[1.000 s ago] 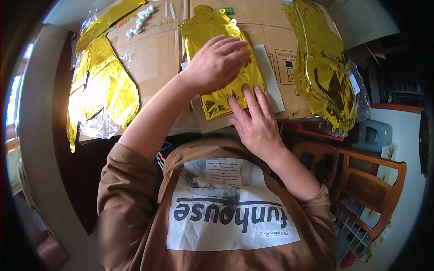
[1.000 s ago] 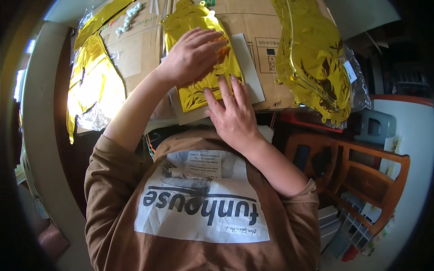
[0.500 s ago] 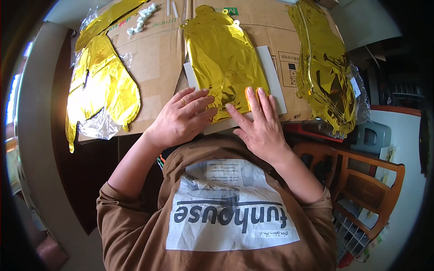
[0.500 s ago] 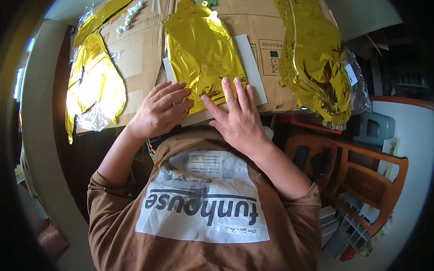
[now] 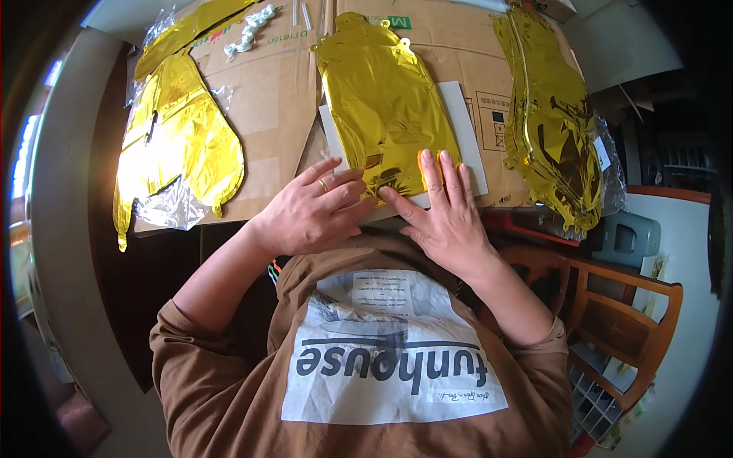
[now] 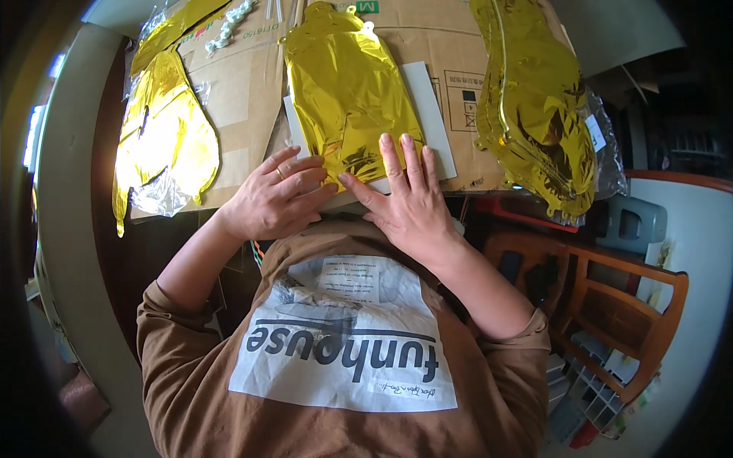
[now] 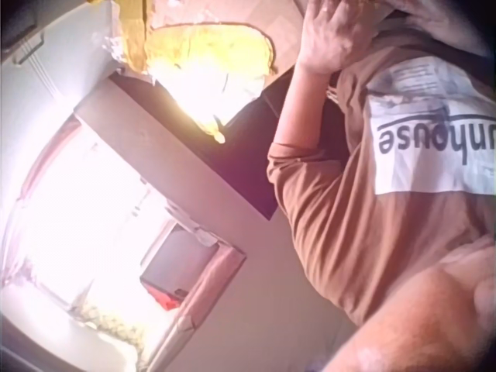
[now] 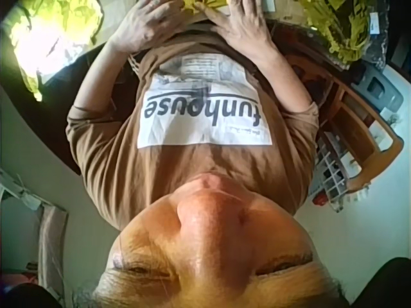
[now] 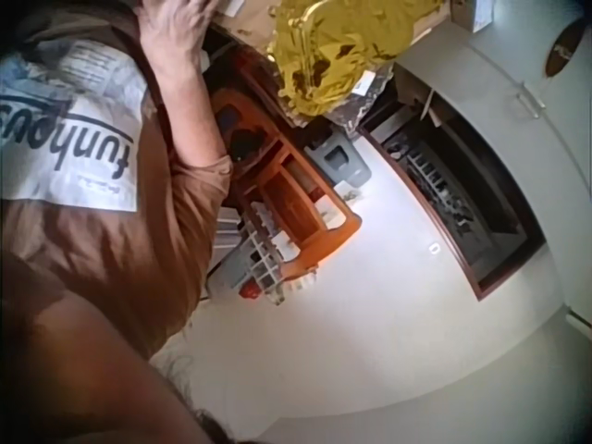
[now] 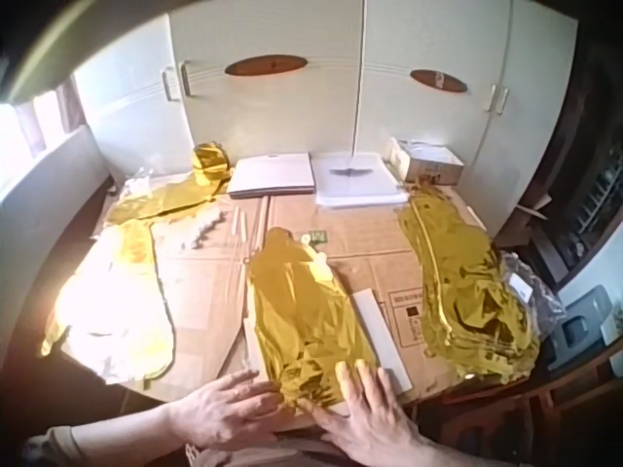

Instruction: Folding and packaging gold foil balloons on a cardboard workspace.

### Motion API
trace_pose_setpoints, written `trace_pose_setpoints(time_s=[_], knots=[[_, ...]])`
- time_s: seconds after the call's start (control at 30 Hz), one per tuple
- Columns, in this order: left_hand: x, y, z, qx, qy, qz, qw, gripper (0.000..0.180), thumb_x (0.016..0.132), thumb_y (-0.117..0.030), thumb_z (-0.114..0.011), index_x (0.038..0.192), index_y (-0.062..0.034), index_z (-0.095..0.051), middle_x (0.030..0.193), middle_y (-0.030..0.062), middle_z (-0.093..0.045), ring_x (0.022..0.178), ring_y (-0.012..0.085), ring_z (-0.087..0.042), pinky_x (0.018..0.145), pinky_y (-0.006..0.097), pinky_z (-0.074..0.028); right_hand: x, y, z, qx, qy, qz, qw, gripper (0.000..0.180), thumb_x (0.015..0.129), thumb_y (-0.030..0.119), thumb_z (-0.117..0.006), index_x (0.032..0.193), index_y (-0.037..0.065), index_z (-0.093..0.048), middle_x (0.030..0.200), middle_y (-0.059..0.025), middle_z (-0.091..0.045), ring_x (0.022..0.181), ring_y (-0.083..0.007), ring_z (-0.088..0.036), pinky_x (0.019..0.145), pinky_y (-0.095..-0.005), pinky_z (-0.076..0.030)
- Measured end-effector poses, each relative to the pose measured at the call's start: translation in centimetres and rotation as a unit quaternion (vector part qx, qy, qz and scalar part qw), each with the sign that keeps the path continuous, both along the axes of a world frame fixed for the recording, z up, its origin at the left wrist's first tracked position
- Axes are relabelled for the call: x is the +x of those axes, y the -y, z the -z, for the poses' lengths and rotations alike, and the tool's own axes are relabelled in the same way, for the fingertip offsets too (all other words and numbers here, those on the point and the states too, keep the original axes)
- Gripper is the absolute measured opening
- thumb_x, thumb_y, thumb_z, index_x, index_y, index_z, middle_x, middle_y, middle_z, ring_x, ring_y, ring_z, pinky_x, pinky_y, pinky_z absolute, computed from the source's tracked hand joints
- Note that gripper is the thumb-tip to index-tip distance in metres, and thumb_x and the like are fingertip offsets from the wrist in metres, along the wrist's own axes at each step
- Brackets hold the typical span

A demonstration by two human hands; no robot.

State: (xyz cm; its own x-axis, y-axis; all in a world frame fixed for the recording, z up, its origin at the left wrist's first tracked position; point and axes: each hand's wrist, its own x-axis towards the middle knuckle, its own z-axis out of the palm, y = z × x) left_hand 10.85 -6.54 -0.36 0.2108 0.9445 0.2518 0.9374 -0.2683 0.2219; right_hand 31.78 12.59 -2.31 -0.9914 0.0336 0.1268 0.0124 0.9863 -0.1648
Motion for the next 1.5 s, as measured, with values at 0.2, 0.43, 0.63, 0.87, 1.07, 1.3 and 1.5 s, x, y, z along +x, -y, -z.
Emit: trace_pose_setpoints(time_s=[0.2,0.43,0.63,0.87,1.07,1.3,1.5], knots=[[-3.7,-1.5,-0.4,0.036,-0.036,-0.044,0.998,0.042,0.085,-0.032,-0.075,0.121,-0.0108,-0.068,0.12,0.0096,-0.062,0.127,0.0262,-0.058,0.114,0.053,-0.04,0.1,0.1,0.4,0.0,0.006,0.007,1.0,0.088,0.081,0.033,-0.081,0.156,0.04,-0.036,0.164,-0.0296,-0.008,0.149,-0.053,-0.016,0.117,-0.0673,-0.023],[-8.8,-3.9,-0.5,0.103,-0.096,-0.167,0.976,0.023,0.086,-0.024,-0.074,0.105,-0.0129,-0.073,0.109,0.0066,-0.065,0.116,0.0251,-0.061,0.114,0.053,-0.04,0.1,0.0,0.5,0.016,-0.003,-0.002,1.0,0.096,0.081,0.037,-0.079,0.16,0.042,-0.025,0.161,-0.0327,-0.014,0.145,-0.0555,-0.023,0.115,-0.0704,-0.025],[-1.8,-8.4,-0.7,0.1,0.062,-0.109,0.987,0.038,0.085,-0.015,-0.07,0.121,-0.0059,-0.067,0.123,0.0135,-0.062,0.119,0.0342,-0.058,0.107,0.048,-0.045,0.1,0.5,0.0,0.005,0.019,0.019,1.0,0.093,0.079,0.041,-0.081,0.157,0.039,-0.031,0.156,-0.0322,-0.022,0.144,-0.0549,-0.024,0.115,-0.0708,-0.024],[-1.3,-12.4,1.4,-0.024,-0.078,-0.046,0.996,0.074,0.103,-0.06,-0.038,0.16,-0.0121,-0.03,0.165,0.0115,-0.031,0.153,0.0287,-0.027,0.126,0.05,-0.017,0.4,1.5,-0.3,-0.003,0.023,0.034,0.999,0.086,0.079,0.035,-0.081,0.154,0.038,-0.039,0.157,-0.0315,-0.021,0.145,-0.0566,-0.02,0.115,-0.0709,-0.022],[-7.1,-14.1,1.5,-0.048,-0.122,-0.053,0.99,0.072,0.103,-0.056,-0.042,0.162,-0.018,-0.026,0.166,0.01,-0.028,0.155,0.0305,-0.021,0.126,0.05,-0.013,0.2,1.9,0.1,-0.008,-0.004,0.038,0.999,0.093,0.076,0.032,-0.085,0.155,0.038,-0.038,0.16,-0.0323,-0.017,0.146,-0.0554,-0.021,0.115,-0.0707,-0.023],[-9.5,-13.6,1.2,0.044,-0.121,-0.163,0.978,0.067,0.102,-0.049,-0.051,0.155,-0.0103,-0.039,0.162,0.0146,-0.035,0.152,0.0347,-0.029,0.124,0.053,-0.02,0.1,1.6,0.0,0.028,0.02,0.022,0.999,0.073,0.093,0.038,-0.065,0.159,0.035,-0.033,0.158,-0.0363,-0.02,0.145,-0.0562,-0.023,0.116,-0.0711,-0.02],[-0.7,-5.8,-0.6,0.057,0.051,-0.175,0.982,0.066,0.093,-0.036,-0.067,0.149,-0.0062,-0.047,0.159,0.0171,-0.039,0.149,0.0347,-0.034,0.122,0.053,-0.026,-0.1,1.5,-1.3,-0.047,0.034,0.036,0.998,0.087,0.078,0.038,-0.082,0.154,0.039,-0.041,0.159,-0.0315,-0.02,0.145,-0.0537,-0.022,0.115,-0.0679,-0.024]])
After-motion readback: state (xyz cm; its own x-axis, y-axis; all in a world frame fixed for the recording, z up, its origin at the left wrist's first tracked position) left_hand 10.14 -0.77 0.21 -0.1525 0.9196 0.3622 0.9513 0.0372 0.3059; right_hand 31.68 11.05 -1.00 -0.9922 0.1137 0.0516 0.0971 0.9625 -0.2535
